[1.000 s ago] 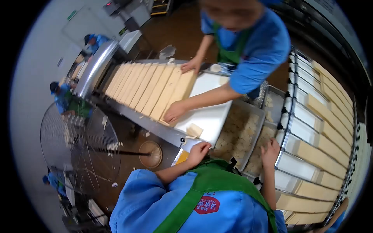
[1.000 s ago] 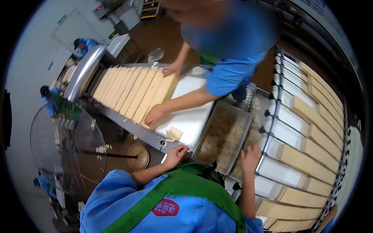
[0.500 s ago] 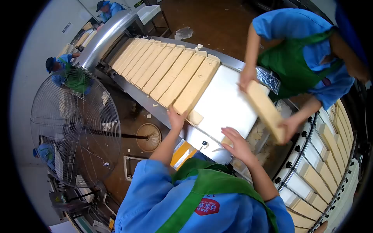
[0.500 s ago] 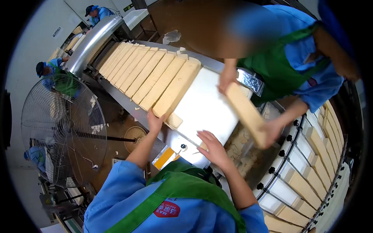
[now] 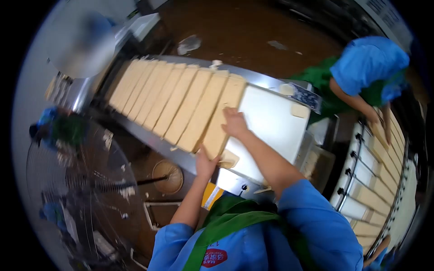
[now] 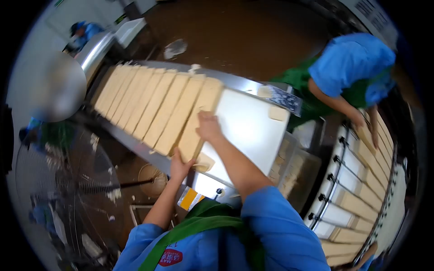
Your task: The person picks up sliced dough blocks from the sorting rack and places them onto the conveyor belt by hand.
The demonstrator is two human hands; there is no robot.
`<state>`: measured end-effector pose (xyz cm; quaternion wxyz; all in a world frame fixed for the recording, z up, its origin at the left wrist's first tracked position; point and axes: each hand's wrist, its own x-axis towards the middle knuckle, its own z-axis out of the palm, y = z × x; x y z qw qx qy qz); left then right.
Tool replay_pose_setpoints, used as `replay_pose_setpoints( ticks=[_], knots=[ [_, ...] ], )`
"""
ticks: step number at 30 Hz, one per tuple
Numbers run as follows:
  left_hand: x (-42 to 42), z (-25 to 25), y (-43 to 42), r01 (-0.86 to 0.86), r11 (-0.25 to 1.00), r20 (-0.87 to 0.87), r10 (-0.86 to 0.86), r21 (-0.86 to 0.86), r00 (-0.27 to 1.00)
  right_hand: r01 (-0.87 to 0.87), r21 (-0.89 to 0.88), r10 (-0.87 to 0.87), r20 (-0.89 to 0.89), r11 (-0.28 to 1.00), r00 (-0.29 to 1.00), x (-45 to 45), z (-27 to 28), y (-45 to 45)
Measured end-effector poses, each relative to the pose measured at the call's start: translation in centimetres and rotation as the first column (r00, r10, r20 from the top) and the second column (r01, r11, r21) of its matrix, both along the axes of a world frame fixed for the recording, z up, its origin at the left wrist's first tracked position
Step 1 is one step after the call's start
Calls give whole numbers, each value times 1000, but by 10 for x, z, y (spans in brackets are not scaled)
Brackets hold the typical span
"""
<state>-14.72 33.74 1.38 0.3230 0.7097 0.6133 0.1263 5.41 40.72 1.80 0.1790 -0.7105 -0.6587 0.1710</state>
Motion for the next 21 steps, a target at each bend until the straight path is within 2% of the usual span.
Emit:
replay_pose_setpoints(
  ticks=[2,3,4,5,6,8,10,12,13,14,16,17,19,21],
  knots=[
    [-5,-9,-3,80,989,28,-84,121,996,128,-127,-134,-44,984,990,3,7,-8],
    [0,6,-4,129,989,55,-133,68,990,192,-129,-203,-77,973,976,9,-5,-16],
    [1,2,-5,214,974,15,-216,80,976,211,-80,-214,-20,974,977,20,-12,-31],
    [7,10,-6,300,953,-12,-300,43,954,274,-50,-273,24,960,962,29,14,-60],
    [13,11,-7,368,926,5,-370,85,929,334,-21,-332,65,942,941,33,43,-89],
    [26,14,-3,517,851,-38,-515,92,856,410,31,-411,60,912,910,52,35,-134],
    [49,33,-5,599,801,-155,-592,-7,791,556,-62,-555,-213,829,804,61,31,-181],
    [72,21,-3,609,791,-183,-608,-56,773,596,-245,-608,-579,765,544,55,12,-209],
    [86,28,-6,650,759,-186,-646,-48,740,677,-29,-598,-497,736,629,46,15,-222],
    [97,38,-10,686,726,-196,-681,-56,705,707,-24,-621,-501,707,603,51,17,-235],
    [122,58,-27,735,676,-216,-727,-56,652,833,5,-694,-551,553,464,53,38,-261],
    [137,73,-48,758,652,-144,-749,13,647,828,-159,-730,-580,537,362,67,70,-284],
    [166,96,-90,771,628,13,-776,102,631,916,117,-726,-574,385,379,90,55,-321],
    [195,104,-132,807,569,72,-822,157,565,961,122,-775,-570,247,272,111,84,-374]
  ],
)
